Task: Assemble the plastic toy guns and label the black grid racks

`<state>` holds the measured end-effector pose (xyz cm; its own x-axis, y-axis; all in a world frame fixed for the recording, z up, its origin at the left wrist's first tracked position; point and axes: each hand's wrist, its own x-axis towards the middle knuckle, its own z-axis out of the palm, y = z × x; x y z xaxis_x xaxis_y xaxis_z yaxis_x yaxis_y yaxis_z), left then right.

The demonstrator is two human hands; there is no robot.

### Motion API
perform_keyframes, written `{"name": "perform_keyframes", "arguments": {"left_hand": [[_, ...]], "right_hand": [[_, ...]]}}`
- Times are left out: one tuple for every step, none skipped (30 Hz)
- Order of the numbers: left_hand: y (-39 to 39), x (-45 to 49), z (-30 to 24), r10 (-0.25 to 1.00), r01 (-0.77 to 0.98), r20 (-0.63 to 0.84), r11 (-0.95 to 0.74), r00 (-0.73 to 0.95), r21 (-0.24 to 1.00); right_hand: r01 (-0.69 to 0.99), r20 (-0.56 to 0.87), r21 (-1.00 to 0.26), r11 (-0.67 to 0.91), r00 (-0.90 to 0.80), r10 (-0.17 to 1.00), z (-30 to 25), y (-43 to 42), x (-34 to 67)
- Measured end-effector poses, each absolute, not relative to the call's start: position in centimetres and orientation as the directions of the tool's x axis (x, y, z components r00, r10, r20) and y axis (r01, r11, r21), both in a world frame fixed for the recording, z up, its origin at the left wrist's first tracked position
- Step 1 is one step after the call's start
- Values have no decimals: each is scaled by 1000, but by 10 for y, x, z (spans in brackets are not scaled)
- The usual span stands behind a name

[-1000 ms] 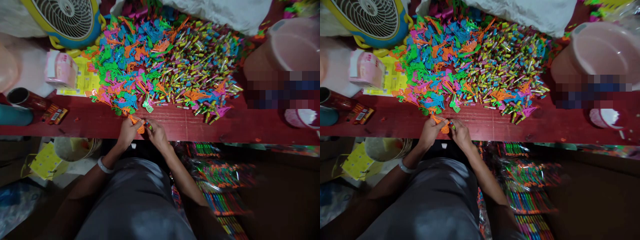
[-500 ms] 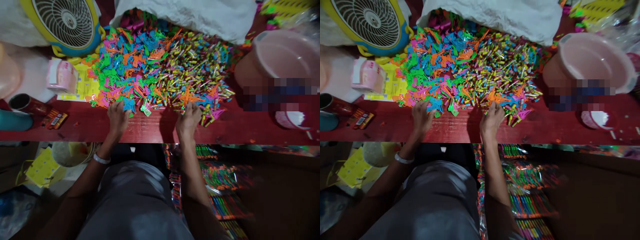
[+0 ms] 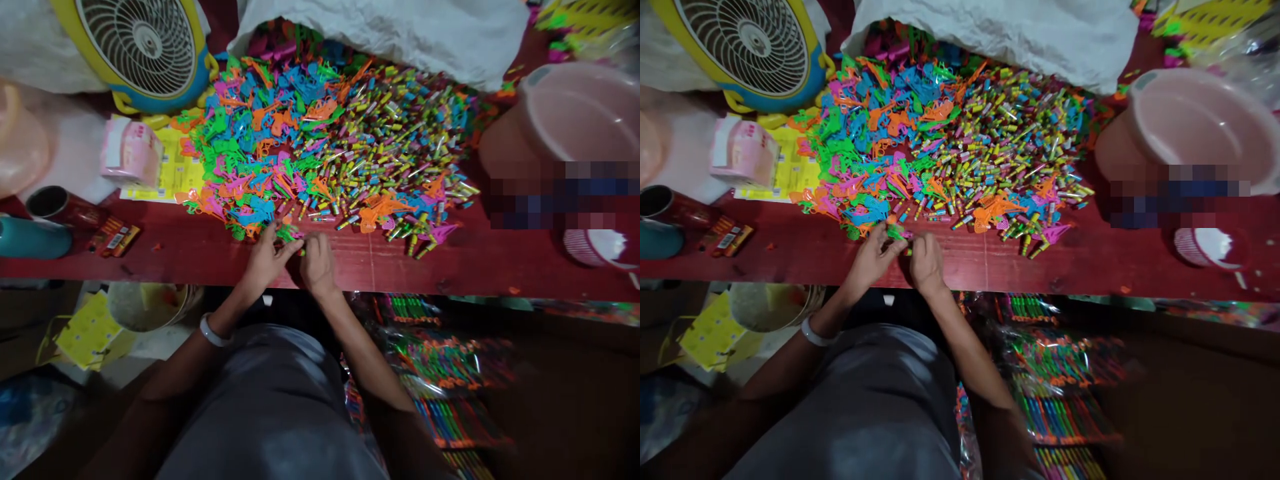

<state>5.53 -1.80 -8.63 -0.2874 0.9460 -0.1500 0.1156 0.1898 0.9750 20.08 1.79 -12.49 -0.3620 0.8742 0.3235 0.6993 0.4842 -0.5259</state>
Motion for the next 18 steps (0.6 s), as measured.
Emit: {"name": "perform_keyframes", "arguments": {"left_hand": [[-18, 58, -83, 939, 29, -175, 192, -295, 981], [-18, 61, -80, 929, -59, -201, 192, -311, 980], [-18, 63, -78, 916, -156, -237, 195, -325, 968], [-19, 63, -76, 902, -258, -283, 202, -328, 945], [-20, 63, -75, 890, -357, -332, 215, -311, 909], [-21, 62, -75, 883, -441, -379, 234, -276, 867], [-23, 60, -75, 879, -500, -414, 255, -238, 828], [-25, 58, -75, 875, -531, -436, 272, -210, 802], [-27, 55, -75, 873, -539, -446, 283, -199, 794], [-29, 53, -74, 870, -533, -450, 289, -200, 796], [-31, 50, -74, 869, -521, -450, 292, -206, 802], [-33, 49, -73, 868, -507, -448, 294, -213, 811], [-34, 47, -73, 869, -488, -442, 294, -220, 822], [-35, 47, -72, 872, -465, -433, 293, -228, 835], [-36, 46, -72, 874, -435, -422, 292, -241, 852], [-37, 46, -73, 875, -400, -409, 288, -259, 870], [-37, 46, -74, 875, -361, -393, 283, -281, 888], [-38, 46, -76, 876, -322, -375, 275, -304, 906]], "right_hand": [[675, 323, -534, 509, -393, 861, -123, 11, 203], [641, 315, -559, 526, -423, 849, -121, 4, 203], [596, 304, -600, 533, -446, 842, -118, 0, 203], [549, 291, -653, 521, -453, 843, -116, -3, 202], [508, 269, -712, 484, -439, 857, -114, -4, 201], [478, 235, -768, 426, -408, 882, -112, -3, 201], [458, 190, -815, 355, -369, 910, -110, -2, 201], [443, 142, -848, 289, -336, 931, -109, 1, 202], [431, 100, -870, 240, -322, 941, -107, 3, 203], [420, 68, -882, 213, -333, 940, -106, 6, 203], [408, 50, -889, 206, -362, 931, -106, 8, 204], [398, 44, -892, 214, -394, 918, -106, 9, 204], [392, 46, -891, 228, -423, 905, -105, 11, 204], [390, 52, -887, 246, -445, 894, -106, 11, 203], [391, 64, -881, 267, -461, 885, -106, 11, 202], [392, 80, -873, 291, -473, 878, -106, 11, 201], [393, 96, -864, 314, -483, 870, -106, 11, 200], [392, 109, -857, 334, -495, 862, -107, 11, 199]]}}
